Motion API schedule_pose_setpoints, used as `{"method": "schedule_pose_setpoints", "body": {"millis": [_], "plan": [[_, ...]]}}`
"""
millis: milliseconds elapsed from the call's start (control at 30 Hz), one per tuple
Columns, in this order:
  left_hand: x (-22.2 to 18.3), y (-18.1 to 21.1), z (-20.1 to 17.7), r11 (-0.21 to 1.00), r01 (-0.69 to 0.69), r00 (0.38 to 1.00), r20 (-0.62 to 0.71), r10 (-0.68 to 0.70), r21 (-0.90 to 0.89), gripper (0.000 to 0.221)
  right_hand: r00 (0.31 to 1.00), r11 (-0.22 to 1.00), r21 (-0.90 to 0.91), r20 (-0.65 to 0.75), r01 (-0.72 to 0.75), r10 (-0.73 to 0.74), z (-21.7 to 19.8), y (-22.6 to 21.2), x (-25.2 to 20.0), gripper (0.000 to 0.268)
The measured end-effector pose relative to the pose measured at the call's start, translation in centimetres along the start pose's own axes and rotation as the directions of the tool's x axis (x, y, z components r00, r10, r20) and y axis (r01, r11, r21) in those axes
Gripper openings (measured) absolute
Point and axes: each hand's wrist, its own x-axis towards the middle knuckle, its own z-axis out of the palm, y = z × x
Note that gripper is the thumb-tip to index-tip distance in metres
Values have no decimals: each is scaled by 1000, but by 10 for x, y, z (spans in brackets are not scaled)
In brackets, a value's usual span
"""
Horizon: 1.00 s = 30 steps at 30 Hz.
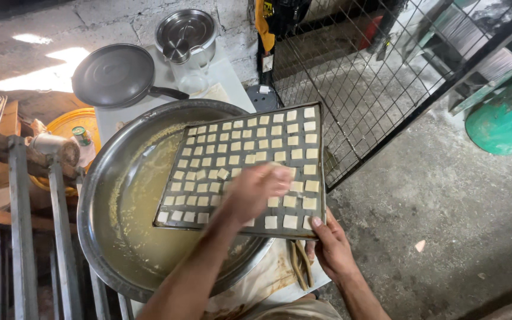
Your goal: The person picks up small dough squares from a large pile and arranges them onto a metal baking tray, then carries the tray to a large bowl of liquid and places individual squares into it.
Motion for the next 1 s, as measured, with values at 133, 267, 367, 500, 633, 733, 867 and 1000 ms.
{"method": "schedule_pose_setpoints", "body": {"millis": [133,267,367,500,633,733,867,1000], "plan": [[-14,-58,-67,937,314,792,-502,-348,-154,28,997,998,-7,-21,-69,69,-11,-6,-5,48],[-6,-249,-130,629,778,471,-654,-592,-10,53,996,995,-62,-44,-83,81,-29,-19,-17,48],[-14,-334,-108,451,879,308,-538,-785,-155,75,993,995,-40,-79,-90,87,-49,-21,-24,50],[-5,-381,-92,496,776,371,-354,-859,-389,62,997,997,-78,-76,-30,24,-56,-28,-35,46],[-20,-307,-94,502,127,567,-353,-744,-855,32,989,989,-147,-150,-27,5,-57,-31,-37,49],[-27,-216,-85,619,256,678,-319,-663,-742,26,989,986,-164,-148,-16,-9,-57,-27,-33,51],[-4,-180,-55,890,287,919,-162,-361,-355,39,996,998,-61,-85,3,-8,-50,-17,-22,49],[3,-103,-9,943,222,960,-112,-255,-248,45,995,998,-51,-92,-38,33,-26,-12,-8,64]]}}
